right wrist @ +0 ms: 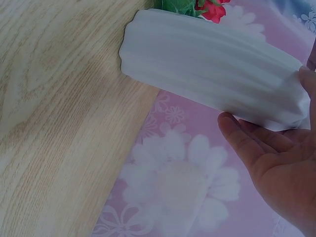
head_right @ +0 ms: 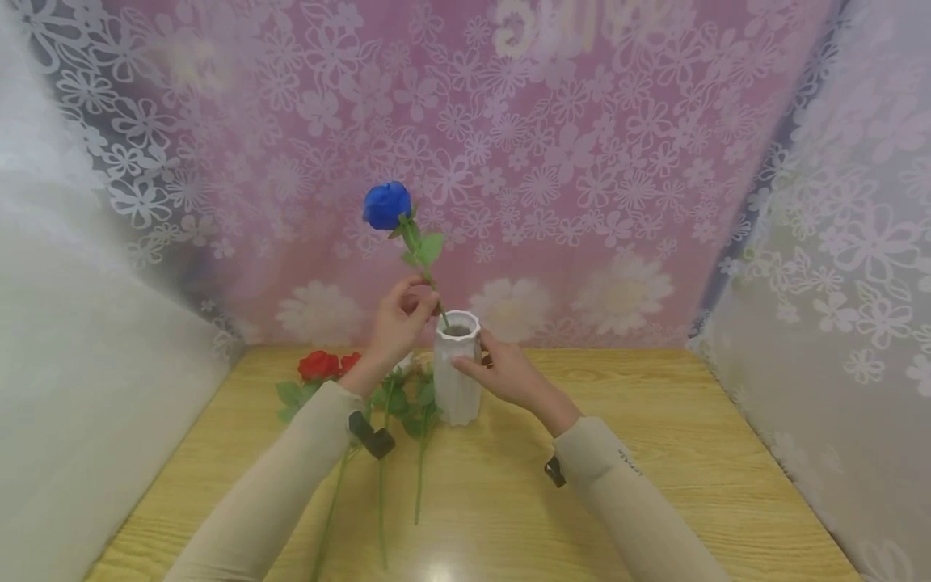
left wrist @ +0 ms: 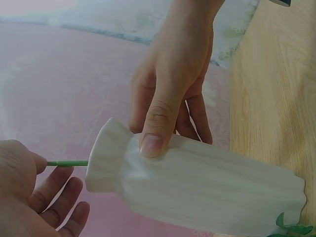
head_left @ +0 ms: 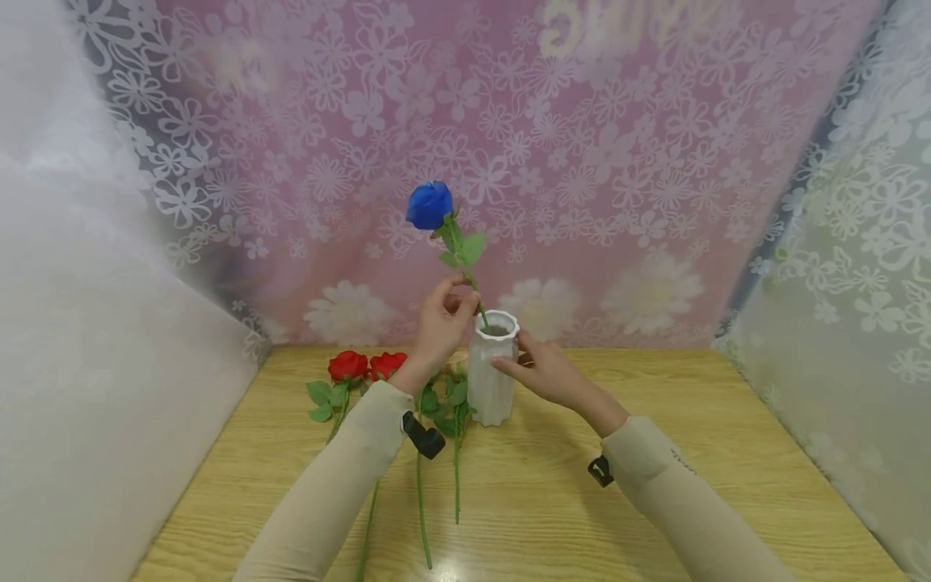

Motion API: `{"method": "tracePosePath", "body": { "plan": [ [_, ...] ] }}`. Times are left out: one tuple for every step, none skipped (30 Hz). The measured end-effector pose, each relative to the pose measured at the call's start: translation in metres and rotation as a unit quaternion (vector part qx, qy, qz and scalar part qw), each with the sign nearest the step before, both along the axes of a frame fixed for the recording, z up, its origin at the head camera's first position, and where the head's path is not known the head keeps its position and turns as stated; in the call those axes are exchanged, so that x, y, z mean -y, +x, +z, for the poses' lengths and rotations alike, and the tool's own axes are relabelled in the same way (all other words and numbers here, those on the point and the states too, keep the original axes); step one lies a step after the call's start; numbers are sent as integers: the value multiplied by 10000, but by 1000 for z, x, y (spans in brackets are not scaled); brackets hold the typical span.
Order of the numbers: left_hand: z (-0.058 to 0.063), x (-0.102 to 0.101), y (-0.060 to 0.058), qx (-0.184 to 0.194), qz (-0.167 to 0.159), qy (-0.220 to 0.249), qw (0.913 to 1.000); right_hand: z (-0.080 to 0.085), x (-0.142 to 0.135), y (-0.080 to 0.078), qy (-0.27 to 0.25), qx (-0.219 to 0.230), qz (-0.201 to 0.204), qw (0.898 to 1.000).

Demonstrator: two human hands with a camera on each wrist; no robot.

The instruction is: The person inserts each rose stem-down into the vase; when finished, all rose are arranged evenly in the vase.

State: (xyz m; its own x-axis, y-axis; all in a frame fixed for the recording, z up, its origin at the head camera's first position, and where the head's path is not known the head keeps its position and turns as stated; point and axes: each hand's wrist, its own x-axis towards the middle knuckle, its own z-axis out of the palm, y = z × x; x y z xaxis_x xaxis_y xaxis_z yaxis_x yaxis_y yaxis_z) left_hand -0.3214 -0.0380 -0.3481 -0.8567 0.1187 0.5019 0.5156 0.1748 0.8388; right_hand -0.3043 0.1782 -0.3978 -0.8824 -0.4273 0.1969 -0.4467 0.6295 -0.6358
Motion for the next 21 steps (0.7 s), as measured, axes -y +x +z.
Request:
{"method": "tracePosePath", "body": {
  "plan": [
    [-1, 0, 0, -7, 12, -43, 10000, 0, 0, 0, -10, -5, 2, 10000],
    [-1, -1, -1, -37, 44, -88, 9999, -1, 0, 0, -7, -29, 7, 10000],
    [-2, -2, -2, -60, 69, -128, 9999, -1, 0, -1, -2, -38, 9, 10000],
    [-3, -2, -2, -78, 89, -167, 9998, -1, 0, -1, 1, -45, 5, 10000],
    [-3, -3, -3, -118, 115, -204, 9997, -2, -1, -1, 15, -58, 0, 10000],
    [-3, -4, -3, -154, 140, -244, 9995, -2, -1, -1, 17, -47, -14, 10000],
    [-3, -4, -3, -170, 143, -272, 9994, -2, -1, -2, 14, -35, -20, 10000],
    [-4, -5, -4, -194, 156, -300, 9992, -2, -1, -2, 16, -30, -17, 10000],
    [-3, -6, -3, -189, 153, -346, 9991, -2, -1, -2, 12, -23, -12, 10000],
    [-3, -6, -3, -177, 153, -389, 9990, -2, -1, -2, 12, -23, -14, 10000],
    [-3, -7, -3, -148, 166, -444, 9988, -2, -1, -2, 13, -20, -13, 10000],
    [-3, -7, -3, -111, 157, -491, 9986, -2, -1, -2, 9, -23, -4, 10000],
    [-3, -7, -2, -58, 142, -544, 9984, -2, -1, -2, 14, -31, 1, 10000],
    [-4, -7, -2, -20, 144, -611, 9980, -2, -1, -1, 18, -41, 7, 10000],
    [-4, -7, -2, 23, 143, -668, 9977, -2, -1, -1, 24, -50, 7, 10000],
    [-5, -7, -2, 63, 137, -717, 9973, -2, -1, -1, 31, -50, 4, 10000],
    [-5, -7, -2, 90, 125, -757, 9970, -2, -1, -1, 36, -57, 8, 10000],
    [-6, -7, -2, 112, 103, -787, 9968, -2, -1, -1, 38, -65, 12, 10000],
    [-6, -7, -2, 132, 92, -825, 9965, -2, -1, -1, 40, -71, 8, 10000],
    [-6, -7, -2, 147, 79, -850, 9962, -3, -1, -1, 45, -97, 21, 9999],
    [-7, -7, -2, 161, 64, -872, 9960, -3, -1, -1, 46, -100, 15, 9999]
  ]
}}
